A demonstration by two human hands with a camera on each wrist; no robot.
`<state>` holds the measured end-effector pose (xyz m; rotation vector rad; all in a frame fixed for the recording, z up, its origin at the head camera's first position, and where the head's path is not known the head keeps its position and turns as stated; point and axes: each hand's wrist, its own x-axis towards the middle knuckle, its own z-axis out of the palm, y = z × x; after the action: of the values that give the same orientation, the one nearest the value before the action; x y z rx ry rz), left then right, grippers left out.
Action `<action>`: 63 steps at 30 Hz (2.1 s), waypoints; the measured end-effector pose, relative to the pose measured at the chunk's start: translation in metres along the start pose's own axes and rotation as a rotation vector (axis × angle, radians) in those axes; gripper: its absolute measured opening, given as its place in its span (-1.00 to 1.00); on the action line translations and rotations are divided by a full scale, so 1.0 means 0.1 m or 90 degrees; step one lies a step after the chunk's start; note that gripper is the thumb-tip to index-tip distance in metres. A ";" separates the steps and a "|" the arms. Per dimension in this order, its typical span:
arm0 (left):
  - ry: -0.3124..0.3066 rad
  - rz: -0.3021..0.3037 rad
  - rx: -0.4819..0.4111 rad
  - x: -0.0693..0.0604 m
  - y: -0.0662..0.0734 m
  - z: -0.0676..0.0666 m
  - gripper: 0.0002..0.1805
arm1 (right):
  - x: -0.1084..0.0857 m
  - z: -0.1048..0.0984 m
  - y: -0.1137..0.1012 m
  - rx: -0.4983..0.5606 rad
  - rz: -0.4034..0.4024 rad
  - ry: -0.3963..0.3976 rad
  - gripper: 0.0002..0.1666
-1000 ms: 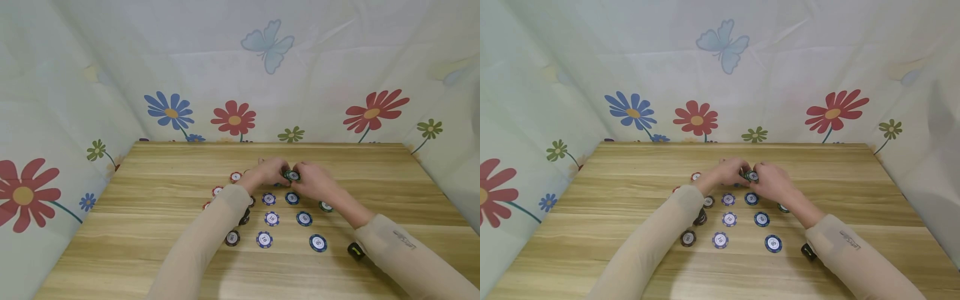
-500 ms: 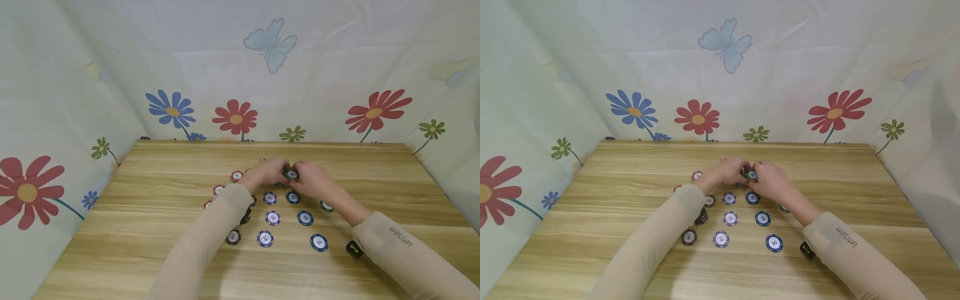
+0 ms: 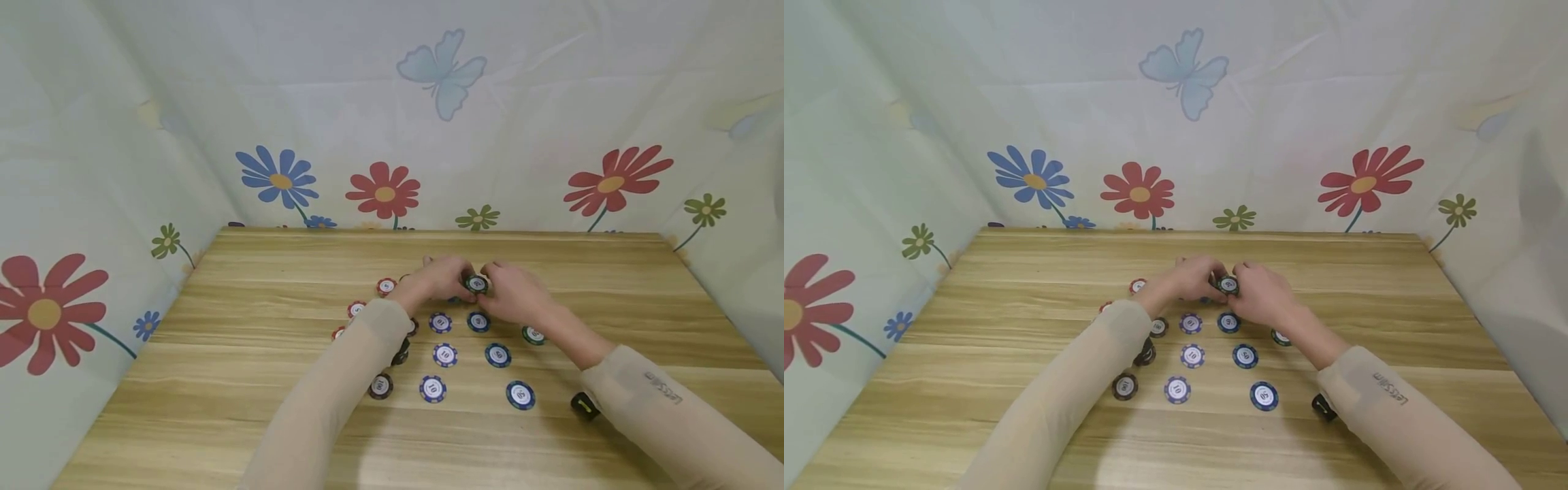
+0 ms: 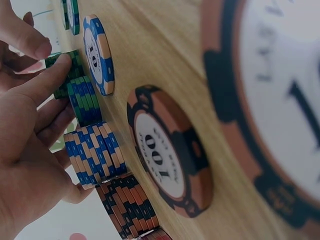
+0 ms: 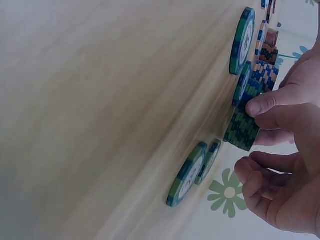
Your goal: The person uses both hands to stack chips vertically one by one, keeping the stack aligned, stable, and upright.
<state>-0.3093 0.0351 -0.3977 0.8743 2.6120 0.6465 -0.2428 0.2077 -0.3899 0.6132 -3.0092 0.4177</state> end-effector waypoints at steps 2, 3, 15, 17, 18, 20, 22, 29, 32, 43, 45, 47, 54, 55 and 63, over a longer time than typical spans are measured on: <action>0.001 -0.002 -0.001 0.00 0.00 0.00 -0.63 | -0.03 -0.02 0.01 0.000 0.010 -0.011 -0.41; 0.002 -0.003 -0.001 0.00 0.01 0.00 -0.63 | -0.04 -0.04 0.01 -0.001 0.016 -0.017 -0.41; -0.005 -0.016 0.003 -0.01 0.01 0.01 -0.57 | -0.25 -0.22 0.11 -0.030 0.023 -0.101 -0.45; -0.006 -0.013 0.006 -0.01 0.01 0.01 -0.55 | -0.28 -0.24 0.14 -0.027 0.025 -0.114 -0.49; -0.006 -0.012 0.006 -0.01 0.01 0.01 -0.55 | -0.29 -0.25 0.15 -0.024 0.029 -0.121 -0.51; -0.006 -0.009 0.008 -0.01 0.01 0.01 -0.54 | -0.32 -0.27 0.18 -0.014 0.035 -0.136 -0.57; -0.006 -0.006 0.008 -0.01 0.00 0.01 -0.54 | -0.34 -0.28 0.21 -0.004 0.042 -0.151 -0.63; -0.004 -0.008 0.000 -0.02 0.01 0.01 -0.57 | -0.42 -0.33 0.30 0.004 0.035 -0.215 -0.67; -0.004 -0.009 0.004 -0.02 0.02 0.00 -0.58 | -0.45 -0.35 0.31 0.010 0.041 -0.253 -0.64; -0.003 -0.012 0.005 -0.04 0.03 0.00 -0.57 | -0.47 -0.36 0.28 0.019 0.063 -0.305 -0.63; -0.004 -0.012 0.006 -0.04 0.03 0.00 -0.57 | -0.47 -0.35 0.29 0.016 0.063 -0.307 -0.64; -0.004 -0.012 0.008 -0.04 0.03 0.00 -0.56 | -0.47 -0.35 0.29 0.015 0.060 -0.308 -0.64; -0.005 -0.011 0.011 -0.05 0.04 -0.01 -0.56 | -0.48 -0.35 0.28 0.010 0.039 -0.301 -0.67; -0.005 -0.011 0.011 -0.05 0.04 -0.01 -0.56 | -0.49 -0.35 0.27 0.009 0.035 -0.298 -0.67; -0.005 -0.007 0.020 -0.03 0.03 0.01 -0.58 | -0.51 -0.28 0.29 0.011 0.013 -0.290 -0.63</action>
<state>-0.3055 0.0357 -0.3968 0.8698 2.6250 0.5997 -0.2073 0.2598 -0.3750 0.7725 -3.4455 0.3446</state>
